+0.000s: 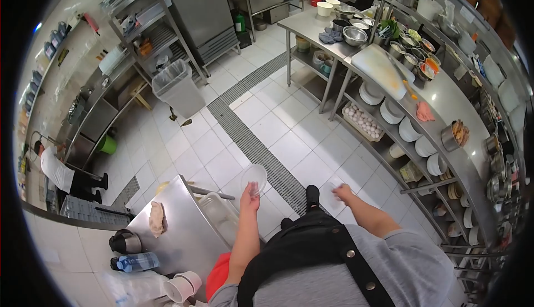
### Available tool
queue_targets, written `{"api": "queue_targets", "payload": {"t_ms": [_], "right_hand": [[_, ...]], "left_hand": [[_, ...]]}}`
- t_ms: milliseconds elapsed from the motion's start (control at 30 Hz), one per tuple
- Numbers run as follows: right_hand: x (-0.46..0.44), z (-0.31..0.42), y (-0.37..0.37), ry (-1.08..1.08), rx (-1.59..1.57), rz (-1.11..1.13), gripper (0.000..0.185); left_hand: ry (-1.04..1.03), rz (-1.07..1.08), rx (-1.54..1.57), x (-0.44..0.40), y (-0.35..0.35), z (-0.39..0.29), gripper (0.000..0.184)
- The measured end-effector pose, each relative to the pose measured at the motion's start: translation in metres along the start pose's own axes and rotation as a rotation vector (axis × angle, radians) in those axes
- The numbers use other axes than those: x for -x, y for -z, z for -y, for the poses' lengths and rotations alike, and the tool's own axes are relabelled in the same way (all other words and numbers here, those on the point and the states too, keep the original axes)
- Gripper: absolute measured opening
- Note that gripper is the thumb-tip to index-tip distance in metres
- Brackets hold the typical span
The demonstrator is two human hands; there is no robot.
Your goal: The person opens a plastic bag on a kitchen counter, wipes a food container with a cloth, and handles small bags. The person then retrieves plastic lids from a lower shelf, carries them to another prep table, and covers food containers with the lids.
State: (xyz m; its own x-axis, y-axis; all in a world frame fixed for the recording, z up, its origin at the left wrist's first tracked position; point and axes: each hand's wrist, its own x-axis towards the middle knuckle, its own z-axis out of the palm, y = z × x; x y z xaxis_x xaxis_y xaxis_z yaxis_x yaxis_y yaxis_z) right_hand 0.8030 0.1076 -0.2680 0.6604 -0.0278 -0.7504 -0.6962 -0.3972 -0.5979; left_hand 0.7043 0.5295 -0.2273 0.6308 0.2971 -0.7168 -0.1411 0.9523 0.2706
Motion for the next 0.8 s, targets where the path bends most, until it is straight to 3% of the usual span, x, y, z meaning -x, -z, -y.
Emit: {"api": "queue_targets", "payload": {"t_ms": [33,167,300,500,600,700,800], "right_hand": [[0.004,0.023,-0.012,-0.046,-0.304,0.117,0.019],[0.064,0.112,-0.060,0.135,-0.529,0.306,0.013],[0.085,0.135,-0.095,0.206,-0.543,0.344,0.015],[0.093,0.121,-0.111,0.282,-0.323,0.282,0.019],[0.118,0.129,-0.109,0.193,-0.417,0.331,0.020],[0.127,0.134,-0.108,0.170,-0.447,0.412,0.019],[0.126,0.135,-0.106,0.201,-0.385,0.444,0.019]], "left_hand": [[0.015,0.032,-0.016,0.001,-0.006,0.003,0.044],[-0.035,0.067,-0.123,0.031,-0.026,0.007,0.051],[-0.046,0.087,-0.211,0.055,-0.021,0.004,0.051],[0.131,0.050,-0.138,0.065,-0.003,0.005,0.026],[0.148,0.091,-0.233,0.072,-0.009,0.012,0.020],[0.177,0.089,-0.392,0.074,-0.013,0.017,0.021],[0.255,0.092,-0.353,0.056,-0.001,0.017,0.020]]}}
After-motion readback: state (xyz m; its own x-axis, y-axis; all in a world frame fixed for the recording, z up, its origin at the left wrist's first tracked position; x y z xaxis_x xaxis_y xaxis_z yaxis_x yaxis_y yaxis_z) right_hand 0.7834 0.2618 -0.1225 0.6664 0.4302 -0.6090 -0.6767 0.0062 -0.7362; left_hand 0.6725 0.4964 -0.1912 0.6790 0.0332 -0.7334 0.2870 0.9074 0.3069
